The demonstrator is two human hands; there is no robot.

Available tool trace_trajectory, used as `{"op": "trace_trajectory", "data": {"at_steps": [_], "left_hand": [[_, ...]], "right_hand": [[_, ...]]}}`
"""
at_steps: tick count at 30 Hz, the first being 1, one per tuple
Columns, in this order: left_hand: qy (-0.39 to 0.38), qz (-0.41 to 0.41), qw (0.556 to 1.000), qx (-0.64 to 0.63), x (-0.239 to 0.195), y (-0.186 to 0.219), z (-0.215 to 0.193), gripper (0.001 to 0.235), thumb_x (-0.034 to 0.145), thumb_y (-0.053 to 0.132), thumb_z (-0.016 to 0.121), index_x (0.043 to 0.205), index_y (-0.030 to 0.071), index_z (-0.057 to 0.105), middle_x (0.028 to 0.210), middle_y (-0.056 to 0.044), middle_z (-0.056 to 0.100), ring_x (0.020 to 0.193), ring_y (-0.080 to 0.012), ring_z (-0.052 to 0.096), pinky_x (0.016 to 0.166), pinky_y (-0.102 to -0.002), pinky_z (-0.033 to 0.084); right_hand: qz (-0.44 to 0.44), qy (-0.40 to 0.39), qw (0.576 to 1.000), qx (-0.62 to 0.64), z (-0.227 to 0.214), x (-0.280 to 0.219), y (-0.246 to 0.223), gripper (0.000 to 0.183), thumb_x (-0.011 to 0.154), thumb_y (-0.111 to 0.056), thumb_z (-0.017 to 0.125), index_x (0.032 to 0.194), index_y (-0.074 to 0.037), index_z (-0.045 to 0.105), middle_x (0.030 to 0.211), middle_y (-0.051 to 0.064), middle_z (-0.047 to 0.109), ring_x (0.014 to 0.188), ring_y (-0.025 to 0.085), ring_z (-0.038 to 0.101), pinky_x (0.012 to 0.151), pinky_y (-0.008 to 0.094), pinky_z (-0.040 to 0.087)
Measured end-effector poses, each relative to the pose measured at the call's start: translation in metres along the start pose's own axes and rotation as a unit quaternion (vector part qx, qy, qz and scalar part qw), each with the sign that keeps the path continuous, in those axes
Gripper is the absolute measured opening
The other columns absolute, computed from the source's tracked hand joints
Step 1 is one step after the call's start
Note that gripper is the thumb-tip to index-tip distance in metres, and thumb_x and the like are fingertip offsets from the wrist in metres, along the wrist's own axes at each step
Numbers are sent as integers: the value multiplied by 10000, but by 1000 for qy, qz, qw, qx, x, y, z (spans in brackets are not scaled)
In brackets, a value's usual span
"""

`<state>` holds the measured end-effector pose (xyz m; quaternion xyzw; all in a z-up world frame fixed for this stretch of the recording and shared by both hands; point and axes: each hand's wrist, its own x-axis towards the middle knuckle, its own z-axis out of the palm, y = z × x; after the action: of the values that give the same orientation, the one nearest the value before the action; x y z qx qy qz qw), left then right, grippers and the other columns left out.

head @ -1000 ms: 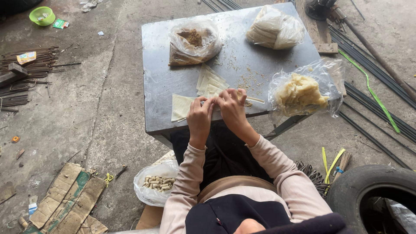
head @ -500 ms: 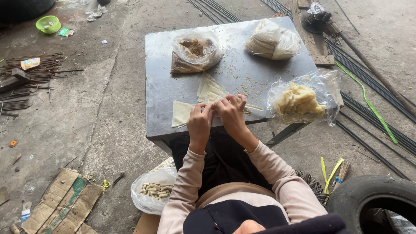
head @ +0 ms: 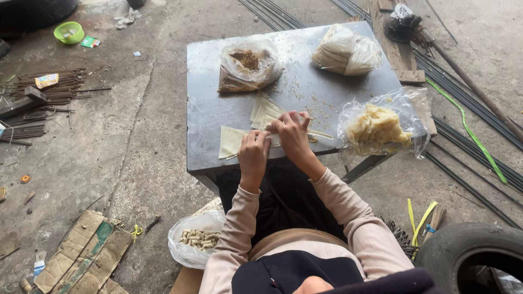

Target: The person assembles dumplings by placing a filling into triangular wrappers and folding them shut. They repeat this process multiple times, stacking the finished dumplings on the table.

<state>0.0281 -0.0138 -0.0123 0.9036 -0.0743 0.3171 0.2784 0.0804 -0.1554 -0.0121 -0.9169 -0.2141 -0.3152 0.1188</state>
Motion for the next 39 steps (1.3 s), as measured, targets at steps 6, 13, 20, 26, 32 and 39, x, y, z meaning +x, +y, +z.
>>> {"op": "trace_trajectory", "data": {"at_steps": [6,13,20,26,32,39], "left_hand": [[9,6,1000,-11,-3,-4,2,116,866,159,772,961,99,743,1051,-28,678,954,-251,655,763,-385,554],[8,4,1000,-24,-7,-7,4,107,866,148,788,934,81,741,1046,-34,675,974,-249,654,804,-385,554],[-3,-2,998,-59,-5,-4,-5,201,884,161,785,1037,44,727,1055,-59,683,911,-234,658,787,-357,557],[45,-69,937,-339,-12,-4,-32,429,925,159,724,1306,27,578,1136,-83,657,835,-133,668,619,-254,563],[39,-85,953,-288,-96,-70,-76,162,988,123,720,1135,55,724,1013,-57,744,884,-143,739,674,-242,568],[-69,-461,857,-221,-227,-194,-120,260,938,227,743,1057,-5,747,909,-101,793,782,-126,725,667,-278,543]], "right_hand": [[-27,-27,998,-44,3,-19,-4,384,1024,-379,618,1294,-123,711,1244,43,662,1197,228,501,1093,535,213],[-1,-78,993,-83,23,6,23,425,982,-444,542,1332,-243,674,1527,134,451,1336,321,333,1025,606,184],[148,-43,986,70,23,31,32,165,1009,-284,721,1155,-219,763,1205,43,721,1143,223,580,1092,498,261],[-13,-103,920,378,-27,8,5,179,1005,-329,733,1143,-216,723,1129,-79,762,997,93,709,1017,316,471],[-126,-42,969,209,-48,-30,-11,460,853,-339,774,1242,-101,717,1220,107,737,1120,292,639,1027,439,379],[107,-43,984,-136,-47,-65,90,348,1022,-459,717,1213,-170,754,1248,58,704,1148,242,578,1028,429,331]]}}
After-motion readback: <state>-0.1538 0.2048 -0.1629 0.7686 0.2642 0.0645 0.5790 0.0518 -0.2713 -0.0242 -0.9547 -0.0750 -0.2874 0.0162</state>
